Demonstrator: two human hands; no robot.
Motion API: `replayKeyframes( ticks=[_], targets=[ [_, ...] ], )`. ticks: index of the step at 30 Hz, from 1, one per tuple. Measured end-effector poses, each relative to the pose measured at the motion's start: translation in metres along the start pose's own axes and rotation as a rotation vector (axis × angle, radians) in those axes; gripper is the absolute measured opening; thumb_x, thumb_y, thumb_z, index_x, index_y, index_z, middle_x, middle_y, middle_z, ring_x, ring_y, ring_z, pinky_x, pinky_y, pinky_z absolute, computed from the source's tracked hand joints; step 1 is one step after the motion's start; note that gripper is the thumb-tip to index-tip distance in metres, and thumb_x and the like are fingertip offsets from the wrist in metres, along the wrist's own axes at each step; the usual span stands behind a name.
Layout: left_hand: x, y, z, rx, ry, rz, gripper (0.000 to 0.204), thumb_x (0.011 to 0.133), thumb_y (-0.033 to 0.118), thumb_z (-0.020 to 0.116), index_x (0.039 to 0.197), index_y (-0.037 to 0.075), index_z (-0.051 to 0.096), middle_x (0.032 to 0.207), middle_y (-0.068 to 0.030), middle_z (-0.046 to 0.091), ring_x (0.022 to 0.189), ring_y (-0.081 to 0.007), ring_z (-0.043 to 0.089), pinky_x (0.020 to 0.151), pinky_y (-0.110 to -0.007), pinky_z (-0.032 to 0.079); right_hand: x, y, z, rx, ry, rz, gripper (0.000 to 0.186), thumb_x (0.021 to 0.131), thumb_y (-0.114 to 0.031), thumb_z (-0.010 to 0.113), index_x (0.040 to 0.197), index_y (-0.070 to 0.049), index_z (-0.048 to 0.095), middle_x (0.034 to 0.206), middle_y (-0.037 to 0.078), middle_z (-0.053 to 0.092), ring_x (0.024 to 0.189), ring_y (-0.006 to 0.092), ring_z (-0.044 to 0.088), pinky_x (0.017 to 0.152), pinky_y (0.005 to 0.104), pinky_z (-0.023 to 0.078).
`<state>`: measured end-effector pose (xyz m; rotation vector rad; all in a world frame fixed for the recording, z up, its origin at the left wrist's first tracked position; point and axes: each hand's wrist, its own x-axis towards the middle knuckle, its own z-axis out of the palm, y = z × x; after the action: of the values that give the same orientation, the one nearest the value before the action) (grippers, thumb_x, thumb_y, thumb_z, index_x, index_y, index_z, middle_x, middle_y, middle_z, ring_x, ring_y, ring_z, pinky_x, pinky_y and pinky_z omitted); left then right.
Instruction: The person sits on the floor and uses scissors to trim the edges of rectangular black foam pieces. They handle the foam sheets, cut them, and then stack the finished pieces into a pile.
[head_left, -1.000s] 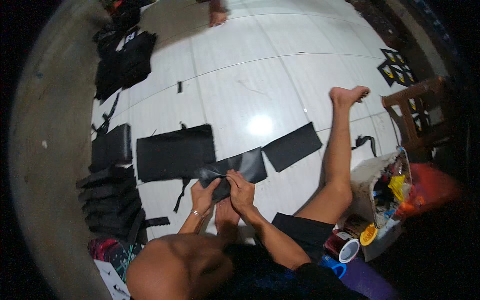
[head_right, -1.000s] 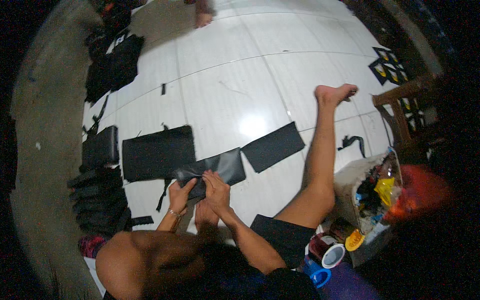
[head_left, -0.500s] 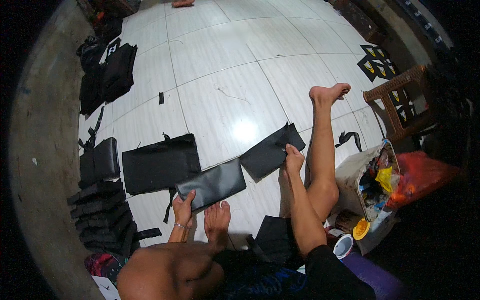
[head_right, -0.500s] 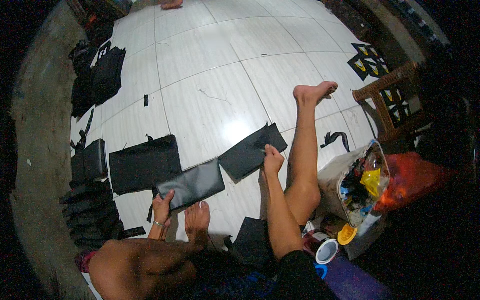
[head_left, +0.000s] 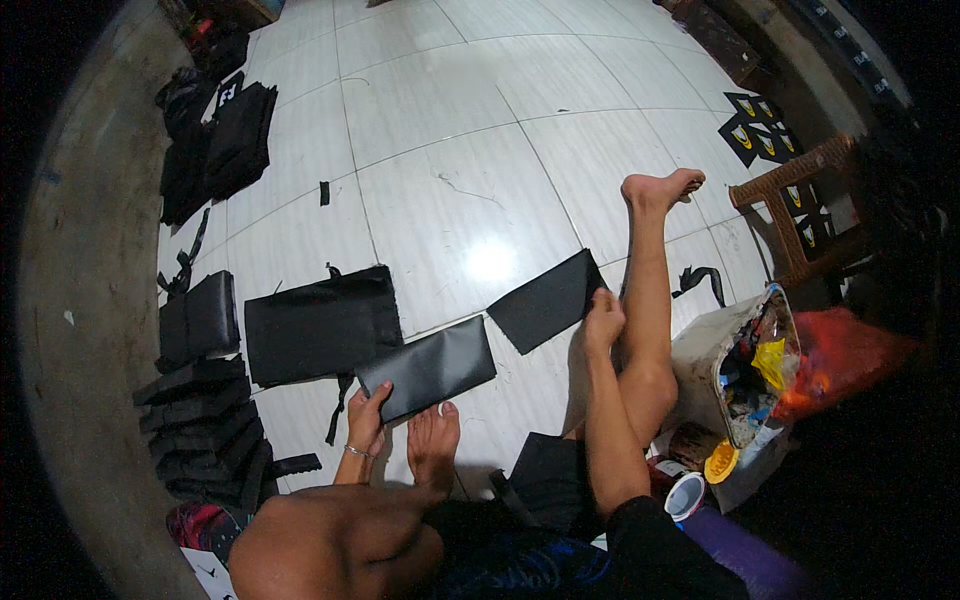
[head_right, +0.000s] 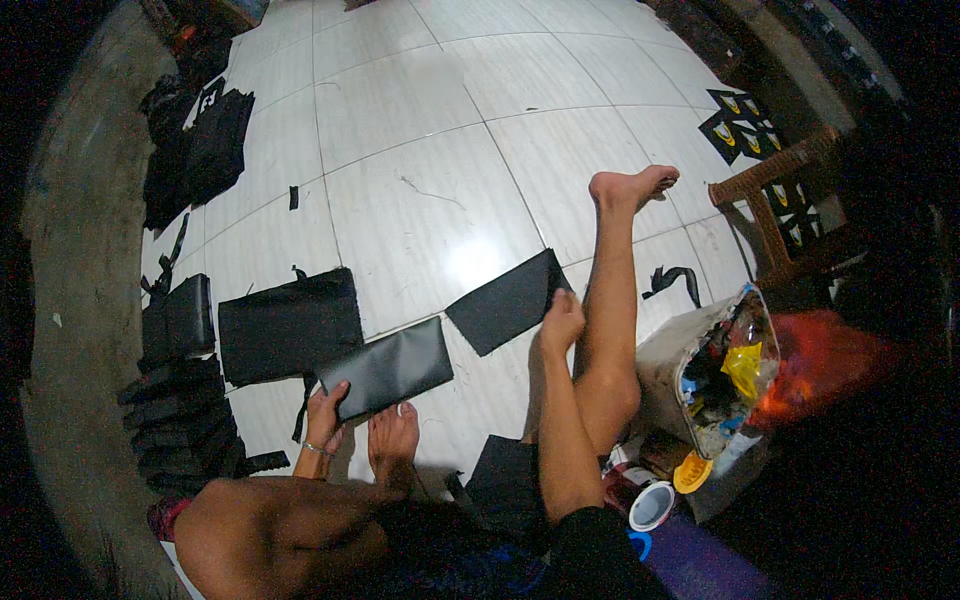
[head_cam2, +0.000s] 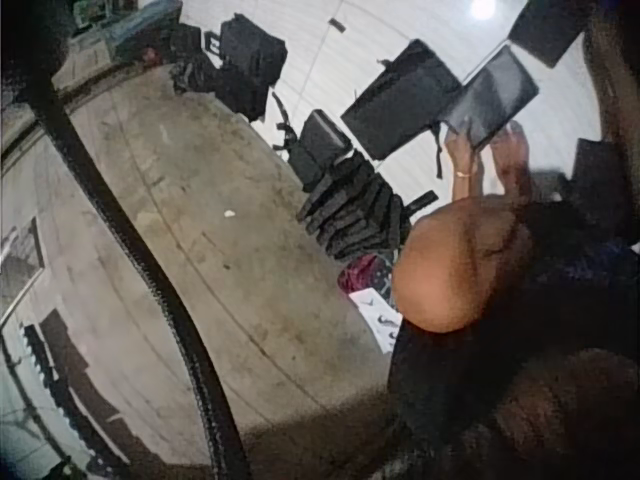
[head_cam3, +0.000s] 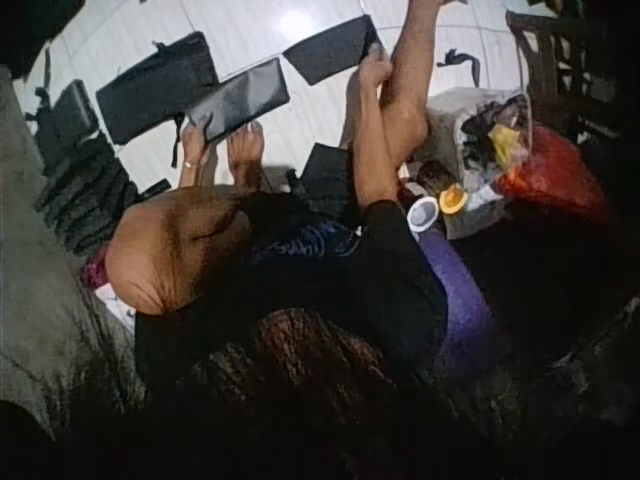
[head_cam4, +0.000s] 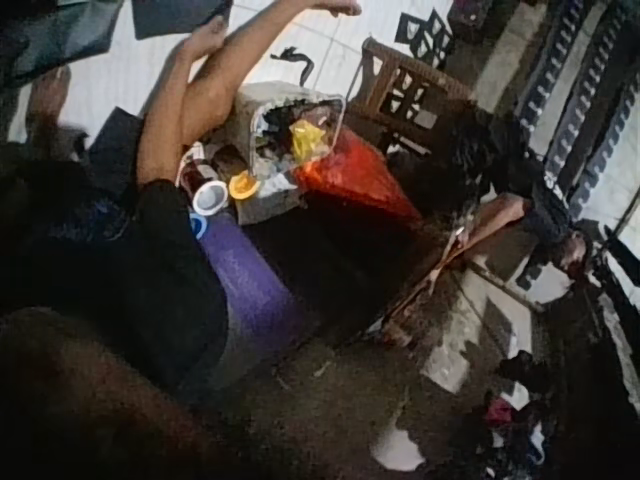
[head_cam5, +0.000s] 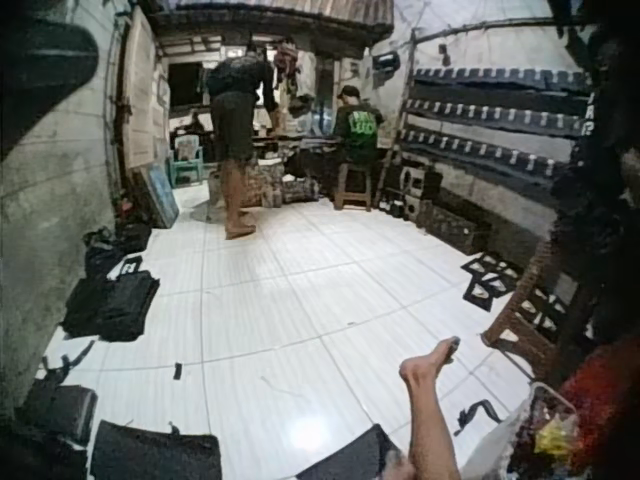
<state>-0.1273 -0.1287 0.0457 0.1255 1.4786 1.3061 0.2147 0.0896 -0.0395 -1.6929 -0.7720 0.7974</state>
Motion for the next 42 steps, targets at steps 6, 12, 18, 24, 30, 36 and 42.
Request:
replayKeyframes(
  ticks=[6,12,18,24,30,36,42],
  targets=[
    [-0.003,0.006,-0.008,0.009,-0.123,-0.059,0.021,0.086,0.001,0.058,0.106,-0.006,0.057,0.102,-0.0109,0.065,0.087,-0.0162,0.063,0.08,-0.029,0.05,-0.065,-0.04,-0.009,-0.254,-0.107,-0.322,0.037,0.087,-0.012,0.059,0.118,0.007,0.053,0.118,0.02,0.058,0.113,0.0288,0.054,0.095,0.0358,0.042],
    [0.004,-0.002,0.014,0.0,-0.09,-0.038,0.018,0.084,-0.003,0.063,0.101,-0.004,0.058,0.095,-0.0092,0.066,0.08,-0.0157,0.064,0.071,-0.029,0.053,-0.236,-0.04,0.041,-0.39,-1.013,-0.565,0.055,0.087,-0.028,0.062,0.129,0.004,0.047,0.14,0.023,0.041,0.132,0.0374,0.037,0.111,0.0465,0.022],
    [-0.007,0.005,0.033,0.158,0.044,0.041,0.018,0.083,0.003,0.069,0.099,-0.002,0.062,0.091,-0.0064,0.067,0.077,-0.012,0.062,0.068,-0.025,0.051,-0.255,-0.041,0.058,-0.237,-0.832,-0.591,0.027,0.09,-0.015,0.056,0.109,0.002,0.065,0.12,0.02,0.06,0.122,0.0345,0.049,0.108,0.0473,0.028],
    [-0.006,-0.003,0.026,0.061,-0.05,0.145,0.019,0.084,0.001,0.066,0.102,-0.005,0.061,0.098,-0.0085,0.066,0.085,-0.0139,0.062,0.075,-0.026,0.051,-0.21,-0.076,0.057,-0.099,-0.711,-0.224,0.018,0.087,-0.011,0.061,0.095,0.003,0.069,0.096,0.02,0.068,0.087,0.0304,0.069,0.077,0.0356,0.052],
    [0.009,-0.02,0.008,0.072,0.085,0.128,0.025,0.087,0.01,0.066,0.108,-0.004,0.059,0.103,-0.0083,0.065,0.088,-0.0142,0.061,0.078,-0.028,0.05,-0.119,-0.079,0.029,-0.037,-0.224,-0.153,0.017,0.088,-0.013,0.064,0.09,0.002,0.069,0.076,0.003,0.067,0.071,0.0109,0.059,0.067,0.0259,0.048],
    [0.003,-0.01,0.011,0.004,0.081,0.119,0.028,0.087,0.009,0.066,0.111,-0.003,0.058,0.106,-0.007,0.064,0.092,-0.0151,0.06,0.083,-0.029,0.047,-0.049,-0.047,0.003,0.177,-0.229,0.084,0.023,0.088,-0.013,0.065,0.1,0.006,0.068,0.079,0.002,0.063,0.066,0.0098,0.051,0.062,0.0241,0.043],
    [0.005,-0.012,0.005,-0.052,0.08,0.111,0.026,0.086,0.005,0.066,0.109,-0.004,0.058,0.104,-0.0089,0.065,0.091,-0.0158,0.06,0.083,-0.029,0.048,-0.014,-0.002,0.009,0.265,-0.257,0.202,0.023,0.087,-0.011,0.065,0.101,0.008,0.066,0.088,0.007,0.067,0.078,0.0129,0.06,0.072,0.0247,0.047]
  ],
)
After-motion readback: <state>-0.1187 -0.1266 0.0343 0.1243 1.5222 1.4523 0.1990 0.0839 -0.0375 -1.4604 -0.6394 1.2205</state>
